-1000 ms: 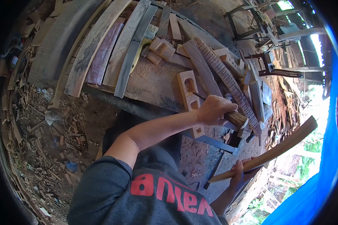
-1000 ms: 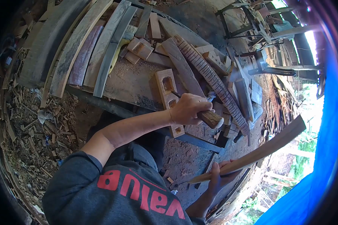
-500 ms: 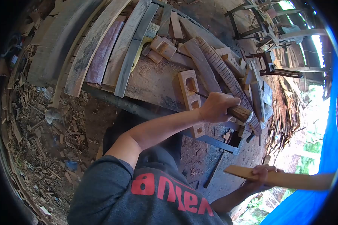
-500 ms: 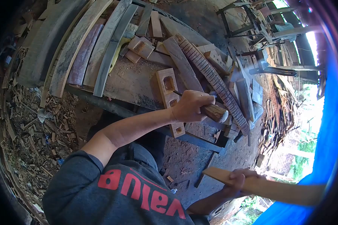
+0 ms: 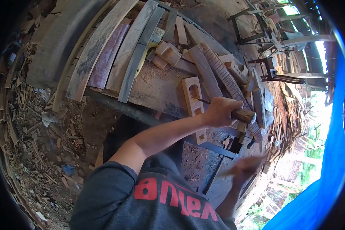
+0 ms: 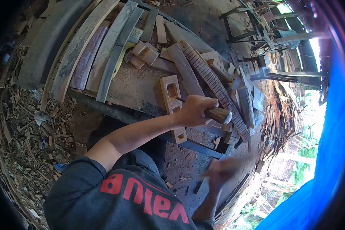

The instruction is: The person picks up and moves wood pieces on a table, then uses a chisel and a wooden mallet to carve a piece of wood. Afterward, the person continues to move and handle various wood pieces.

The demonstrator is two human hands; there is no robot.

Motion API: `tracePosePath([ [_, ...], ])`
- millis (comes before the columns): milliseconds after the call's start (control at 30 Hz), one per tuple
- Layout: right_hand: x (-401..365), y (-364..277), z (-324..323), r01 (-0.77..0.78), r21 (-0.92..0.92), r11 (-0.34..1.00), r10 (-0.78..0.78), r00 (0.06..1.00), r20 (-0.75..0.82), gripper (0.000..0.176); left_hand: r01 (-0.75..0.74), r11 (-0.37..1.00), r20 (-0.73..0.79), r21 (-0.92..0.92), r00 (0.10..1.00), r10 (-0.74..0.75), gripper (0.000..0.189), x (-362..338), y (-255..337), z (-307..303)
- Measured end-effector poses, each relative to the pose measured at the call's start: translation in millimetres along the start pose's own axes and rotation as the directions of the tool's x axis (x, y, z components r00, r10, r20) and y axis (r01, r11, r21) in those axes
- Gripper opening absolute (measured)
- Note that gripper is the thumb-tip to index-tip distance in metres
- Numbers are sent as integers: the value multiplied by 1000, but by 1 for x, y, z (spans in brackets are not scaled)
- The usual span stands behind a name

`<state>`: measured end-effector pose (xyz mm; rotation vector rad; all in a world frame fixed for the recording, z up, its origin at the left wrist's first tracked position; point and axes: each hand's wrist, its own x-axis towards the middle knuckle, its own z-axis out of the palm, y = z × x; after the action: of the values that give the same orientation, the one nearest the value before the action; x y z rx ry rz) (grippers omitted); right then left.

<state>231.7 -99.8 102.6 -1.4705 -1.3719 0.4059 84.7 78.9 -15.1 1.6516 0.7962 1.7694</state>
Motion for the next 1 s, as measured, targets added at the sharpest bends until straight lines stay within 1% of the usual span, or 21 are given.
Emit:
tracePosePath([
  [100, -14, 21, 5, -168, -411, 896, 216, 974, 72, 54, -2, 1000, 59, 24, 998, 0, 27, 2, -1, -1],
  [133, -8, 15, -6, -123, -426, 897, 147, 989, 22, 53, -29, 999, 53, 13, 998, 28, 26, 0, -1, -2],
  [200, -7, -9, -9, -143, -79, 987, 123, 969, -215, 51, -49, 999, 67, -12, 997, 50, 26, -7, 1, 0],
  [233, -3, -15, -8, 123, 105, 987, -113, 988, -102, 45, -29, 999, 61, -15, 998, 30, 27, -6, 1, 0],
  [300, -11, 1, 0, 179, 225, 958, -147, 977, -153, 40, -21, 1000, 45, -16, 999, 22, 27, -3, 2, 0],
  [333, -18, 21, -1, 35, -261, 965, -5, 993, 116, 55, -13, 1000, 47, -1, 999, 13, 27, -3, 1, -1],
  [367, -23, 31, -3, 11, -702, 712, 249, 931, 267, 71, -3, 1000, 53, 13, 999, 2, 27, -4, 1, -1],
  [400, -26, 29, -6, 11, -700, 714, 242, 934, 262, 71, -12, 1000, 55, 13, 998, 11, 27, -6, 2, 1],
  [467, -17, 22, -7, -392, -363, 846, 415, 910, -16, 56, -50, 998, 65, 27, 997, 48, 26, -6, -1, -2],
  [500, -13, 10, -12, -351, -331, 876, 341, 936, -91, 54, -32, 999, 72, 26, 997, 30, 26, -11, 0, -1],
  [533, -12, 3, -10, -172, -102, 980, 157, 977, -141, 50, -30, 999, 72, 20, 997, 29, 26, -10, -1, -2],
  [600, -9, -4, -5, 100, 211, 972, -71, 987, -141, 49, -42, 999, 69, 7, 997, 42, 26, -8, -1, 0],
  [633, -21, 16, 0, 13, 151, 988, 22, 973, -229, 48, -33, 999, 69, 7, 997, 33, 26, -8, -1, 0],
  [667, -35, 81, -27, 137, -119, 983, -143, 989, -44, 59, -27, 1000, 67, 10, 997, 26, 26, -7, -2, -1],
  [733, -29, 45, 12, -171, -501, 849, 284, 946, 159, 74, -48, 999, 65, 5, 997, 48, 27, -9, 0, -3],
  [800, -26, 62, -17, -455, -437, 776, 477, 877, -66, 88, -63, 998, 48, 18, 997, 62, 27, -2, -5, -7],
  [833, -18, 38, -14, -400, -387, 831, 398, 913, -90, 76, -58, 998, 55, 9, 997, 57, 27, -6, -5, -5],
  [867, -14, 19, -1, -243, -126, 962, 224, 963, -146, 52, -56, 998, 68, -5, 996, 56, 27, -10, -3, -3],
  [933, -12, 10, -2, 52, 217, 975, -13, 984, -180, 48, -66, 998, 97, 9, 993, 64, 28, -11, -1, -3],
  [967, -21, 26, -4, 49, 222, 974, -11, 985, -171, 46, -76, 997, 96, -2, 992, 76, 28, -12, -1, -3],
  [1000, -34, 50, 8, 82, -47, 996, -91, 964, -250, 45, -88, 996, 93, -12, 992, 89, 29, -11, 0, -4],
])
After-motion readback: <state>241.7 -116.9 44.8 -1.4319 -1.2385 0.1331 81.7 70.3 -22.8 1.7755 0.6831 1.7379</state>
